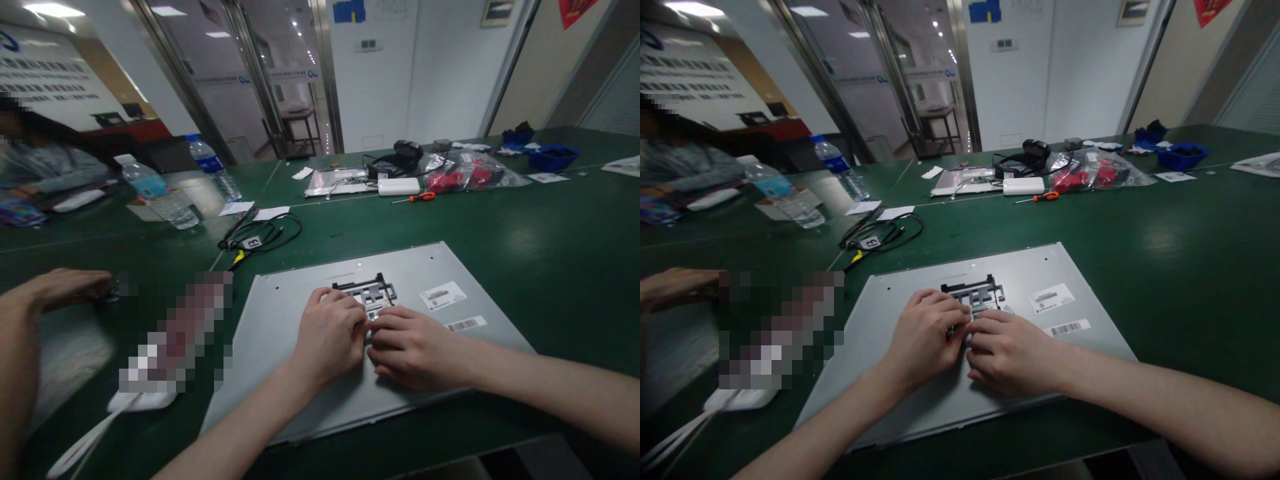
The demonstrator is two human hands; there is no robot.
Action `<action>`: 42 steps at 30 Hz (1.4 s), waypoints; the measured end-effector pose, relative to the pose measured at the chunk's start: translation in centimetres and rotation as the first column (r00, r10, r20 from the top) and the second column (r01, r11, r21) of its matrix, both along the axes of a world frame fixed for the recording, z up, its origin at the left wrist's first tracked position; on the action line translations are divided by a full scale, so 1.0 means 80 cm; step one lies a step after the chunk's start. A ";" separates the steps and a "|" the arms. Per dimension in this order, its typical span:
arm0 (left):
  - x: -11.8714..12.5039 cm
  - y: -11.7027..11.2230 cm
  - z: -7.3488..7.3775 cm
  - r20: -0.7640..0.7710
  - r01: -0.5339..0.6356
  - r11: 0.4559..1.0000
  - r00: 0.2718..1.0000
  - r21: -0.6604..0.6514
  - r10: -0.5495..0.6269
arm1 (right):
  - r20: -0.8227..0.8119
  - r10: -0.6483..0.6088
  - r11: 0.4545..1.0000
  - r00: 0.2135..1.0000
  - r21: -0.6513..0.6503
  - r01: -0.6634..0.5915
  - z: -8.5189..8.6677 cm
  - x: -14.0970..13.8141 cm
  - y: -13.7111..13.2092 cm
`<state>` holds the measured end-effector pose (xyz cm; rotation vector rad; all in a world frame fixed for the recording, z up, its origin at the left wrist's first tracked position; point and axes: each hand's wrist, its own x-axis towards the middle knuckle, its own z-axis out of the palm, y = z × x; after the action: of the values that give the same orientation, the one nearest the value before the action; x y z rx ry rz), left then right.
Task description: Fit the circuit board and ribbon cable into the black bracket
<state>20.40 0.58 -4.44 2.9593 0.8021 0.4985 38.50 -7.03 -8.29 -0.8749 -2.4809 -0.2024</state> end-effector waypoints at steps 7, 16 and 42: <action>-0.001 -0.004 0.008 -0.052 0.002 0.999 0.999 -0.032 -0.004 | 0.007 0.016 1.000 1.000 -0.003 -0.016 0.003 0.001 0.001; -0.008 0.003 0.008 -0.036 0.089 0.993 0.995 -0.081 -0.092 | 0.025 0.062 0.998 0.998 -0.009 -0.062 0.011 0.008 0.001; -0.008 0.002 0.013 -0.130 0.116 0.991 0.984 -0.067 -0.124 | -0.258 -0.077 0.997 0.963 -0.021 0.074 0.023 0.053 0.018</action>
<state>19.79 0.77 -3.37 2.9875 0.6311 0.2679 42.73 -5.58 -6.49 -0.9379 -2.2112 -0.0926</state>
